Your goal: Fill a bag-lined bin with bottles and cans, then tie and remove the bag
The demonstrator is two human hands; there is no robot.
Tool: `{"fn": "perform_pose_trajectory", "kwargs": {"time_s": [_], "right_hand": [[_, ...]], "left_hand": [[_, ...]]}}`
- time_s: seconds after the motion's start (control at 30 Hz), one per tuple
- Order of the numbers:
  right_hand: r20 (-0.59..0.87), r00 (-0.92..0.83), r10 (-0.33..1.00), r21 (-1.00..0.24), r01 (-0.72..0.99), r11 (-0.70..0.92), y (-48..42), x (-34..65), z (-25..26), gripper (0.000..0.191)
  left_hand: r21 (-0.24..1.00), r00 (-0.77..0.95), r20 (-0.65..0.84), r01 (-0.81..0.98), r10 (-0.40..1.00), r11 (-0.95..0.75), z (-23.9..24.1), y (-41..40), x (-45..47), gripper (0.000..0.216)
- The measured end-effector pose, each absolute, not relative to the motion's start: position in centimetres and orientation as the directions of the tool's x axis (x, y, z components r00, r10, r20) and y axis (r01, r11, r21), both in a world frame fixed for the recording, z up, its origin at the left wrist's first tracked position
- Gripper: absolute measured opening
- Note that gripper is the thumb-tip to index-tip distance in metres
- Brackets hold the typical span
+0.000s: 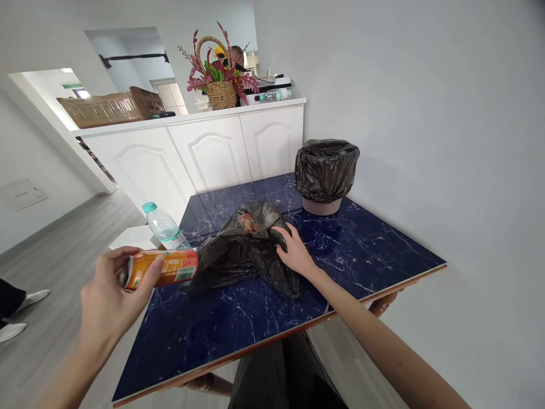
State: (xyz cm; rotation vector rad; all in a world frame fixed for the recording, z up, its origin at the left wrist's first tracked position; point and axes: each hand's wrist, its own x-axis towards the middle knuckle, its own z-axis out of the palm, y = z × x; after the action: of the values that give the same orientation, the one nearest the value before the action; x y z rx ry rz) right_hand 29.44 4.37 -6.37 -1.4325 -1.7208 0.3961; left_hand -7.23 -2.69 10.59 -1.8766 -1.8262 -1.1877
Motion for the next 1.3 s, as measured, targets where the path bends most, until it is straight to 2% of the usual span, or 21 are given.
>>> {"fn": "perform_pose_trajectory", "kwargs": {"time_s": [0.13,0.23,0.53,0.73,0.87,0.93,1.03,1.07,1.13,1.17,1.23,1.3], "right_hand": [[0.404,0.006,0.915,-0.706,0.638,0.307,4.3,29.4,-6.6,0.062],[0.409,0.005,0.913,-0.709,0.632,0.314,4.3,29.3,-6.7,0.063],[0.381,0.015,0.924,-0.711,0.644,0.283,4.0,29.1,-6.3,0.060],[0.299,-0.016,0.954,-0.709,0.666,0.234,3.4,28.9,-5.5,0.060],[0.304,-0.014,0.952,-0.698,0.677,0.233,3.3,28.8,-5.5,0.060],[0.319,-0.007,0.948,-0.694,0.679,0.239,3.4,28.7,-5.7,0.060],[0.354,0.014,0.935,-0.695,0.674,0.252,3.5,28.6,-6.0,0.065],[0.366,0.028,0.930,-0.697,0.671,0.254,3.5,28.5,-6.1,0.067],[0.389,0.058,0.919,-0.702,0.665,0.255,3.5,28.3,-6.2,0.069],[0.398,0.069,0.915,-0.704,0.662,0.256,3.4,28.3,-6.2,0.069],[0.410,0.082,0.908,-0.708,0.656,0.261,3.4,28.2,-6.2,0.068],[0.425,0.089,0.901,-0.713,0.646,0.272,3.4,28.2,-6.1,0.066]], "left_hand": [[0.360,-0.258,0.618,0.933,0.743,0.024,10.3,-1.3,-10.3,0.075],[0.340,-0.291,0.542,0.934,0.789,0.111,9.6,-0.1,-11.8,0.084],[0.284,-0.313,0.394,0.936,0.864,0.210,7.7,4.4,-13.0,0.087],[0.201,-0.325,0.284,0.940,0.902,0.276,8.4,5.2,-11.2,0.088],[0.186,-0.309,0.274,0.946,0.911,0.265,8.1,5.1,-11.1,0.090],[0.210,-0.276,0.326,0.954,0.904,0.215,7.2,4.8,-11.7,0.098],[0.219,-0.183,0.622,0.974,0.761,0.055,5.2,3.4,-12.6,0.106],[0.207,-0.143,0.734,0.978,0.663,-0.018,4.6,2.6,-12.6,0.101],[0.157,-0.034,0.846,0.970,0.532,-0.188,3.7,1.1,-11.9,0.073],[0.120,0.061,0.841,0.948,0.538,-0.295,3.4,0.4,-11.2,0.053],[0.046,0.367,0.694,0.836,0.620,-0.547,3.2,-0.6,-9.0,0.024],[0.023,0.632,0.489,0.680,0.601,-0.733,3.1,-0.7,-6.4,0.025]]}}
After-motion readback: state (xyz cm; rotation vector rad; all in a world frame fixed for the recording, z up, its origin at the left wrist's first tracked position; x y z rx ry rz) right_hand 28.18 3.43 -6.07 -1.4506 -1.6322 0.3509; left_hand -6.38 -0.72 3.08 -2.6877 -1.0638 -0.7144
